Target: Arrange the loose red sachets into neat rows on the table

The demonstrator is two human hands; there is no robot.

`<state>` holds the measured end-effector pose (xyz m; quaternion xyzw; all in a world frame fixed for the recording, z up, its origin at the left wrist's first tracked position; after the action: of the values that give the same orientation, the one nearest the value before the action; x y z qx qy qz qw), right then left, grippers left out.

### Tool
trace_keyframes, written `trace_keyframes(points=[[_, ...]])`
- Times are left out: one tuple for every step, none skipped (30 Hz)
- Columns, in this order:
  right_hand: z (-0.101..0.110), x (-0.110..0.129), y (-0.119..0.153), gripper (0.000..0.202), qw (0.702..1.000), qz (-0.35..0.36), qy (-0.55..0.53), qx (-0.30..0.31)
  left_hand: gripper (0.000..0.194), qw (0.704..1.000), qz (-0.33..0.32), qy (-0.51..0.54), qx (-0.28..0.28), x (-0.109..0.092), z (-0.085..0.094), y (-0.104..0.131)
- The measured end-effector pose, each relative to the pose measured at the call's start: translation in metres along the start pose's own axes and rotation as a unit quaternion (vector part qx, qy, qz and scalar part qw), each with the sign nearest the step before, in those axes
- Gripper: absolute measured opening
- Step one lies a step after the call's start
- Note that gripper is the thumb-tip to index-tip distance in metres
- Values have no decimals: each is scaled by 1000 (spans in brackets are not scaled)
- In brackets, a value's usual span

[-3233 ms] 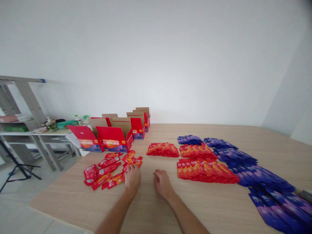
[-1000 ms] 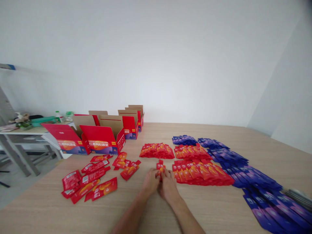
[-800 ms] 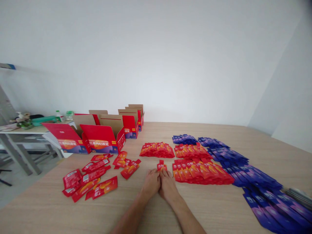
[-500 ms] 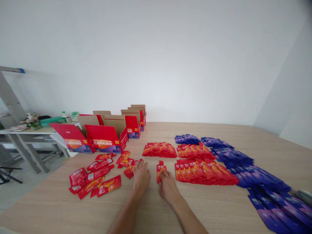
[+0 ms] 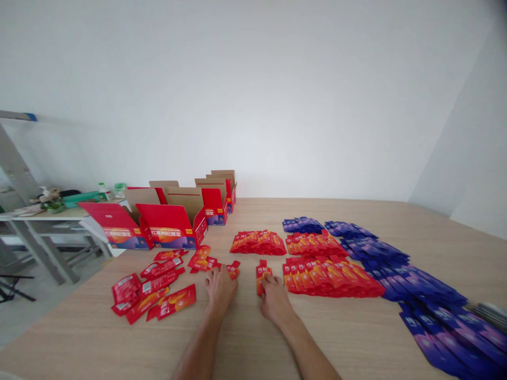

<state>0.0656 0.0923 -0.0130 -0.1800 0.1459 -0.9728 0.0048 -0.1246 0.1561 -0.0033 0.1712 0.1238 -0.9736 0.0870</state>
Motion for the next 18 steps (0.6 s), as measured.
trace_keyframes(points=[[0,-1,0,54,1000,-4,2,0,52,1000,4,-3,-3,1,0,0],[0,-2,0,56,1000,-7,4,1,53,1000,5,-1,1,1,-1,-1],[0,-3,-1,58,1000,-10,6,1,55,1000,5,6,10,2,-2,-1],[0,-3,-1,59,1000,-11,8,2,57,1000,6,15,21,2,-4,-2],[0,-4,-1,61,1000,-12,10,2,60,999,8,25,30,3,-5,-2],[0,-4,-1,62,1000,-12,11,2,63,999,11,36,37,4,-7,-3],[0,-4,-1,62,1000,-11,11,2,66,998,14,53,42,5,-9,-4],[1,-3,-1,63,1000,-10,11,1,66,995,20,85,46,5,-11,-5],[1,-3,-1,63,1000,-9,11,1,63,990,26,129,48,6,-12,-6],[1,-2,-1,63,1000,-9,11,1,56,982,33,177,49,6,-15,-7],[1,-2,0,64,1000,-10,12,2,45,972,41,224,51,7,-17,-8],[1,-2,0,64,1000,-11,12,2,33,962,49,264,55,6,-19,-9],[0,-2,0,64,1000,-12,10,0,22,952,56,294,63,6,-22,-9],[0,-3,0,65,1000,-12,8,-3,14,944,63,316,74,5,-25,-8],[-1,-3,0,65,1000,-12,5,-6,10,936,69,335,85,4,-28,-8],[-2,-4,0,64,1000,-12,1,-10,12,924,79,361,96,2,-30,-6],[-2,-5,0,64,1000,-12,-3,-14,14,909,91,392,109,0,-32,-5],[-3,-5,-1,62,1000,-12,-8,-17,15,891,103,424,123,-3,-33,-3]])
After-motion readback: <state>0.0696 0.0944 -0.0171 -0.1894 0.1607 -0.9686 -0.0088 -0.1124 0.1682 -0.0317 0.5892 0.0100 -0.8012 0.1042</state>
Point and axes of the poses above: each hand's wrist, its own y-axis away from the middle knuckle, its own z-axis out of the back of the hand, x = y × z, the point moved 5 cm from there along -y, towards the middle knuckle, and after that the axes turned 8 degrees about -x, right-handed, at the moved point
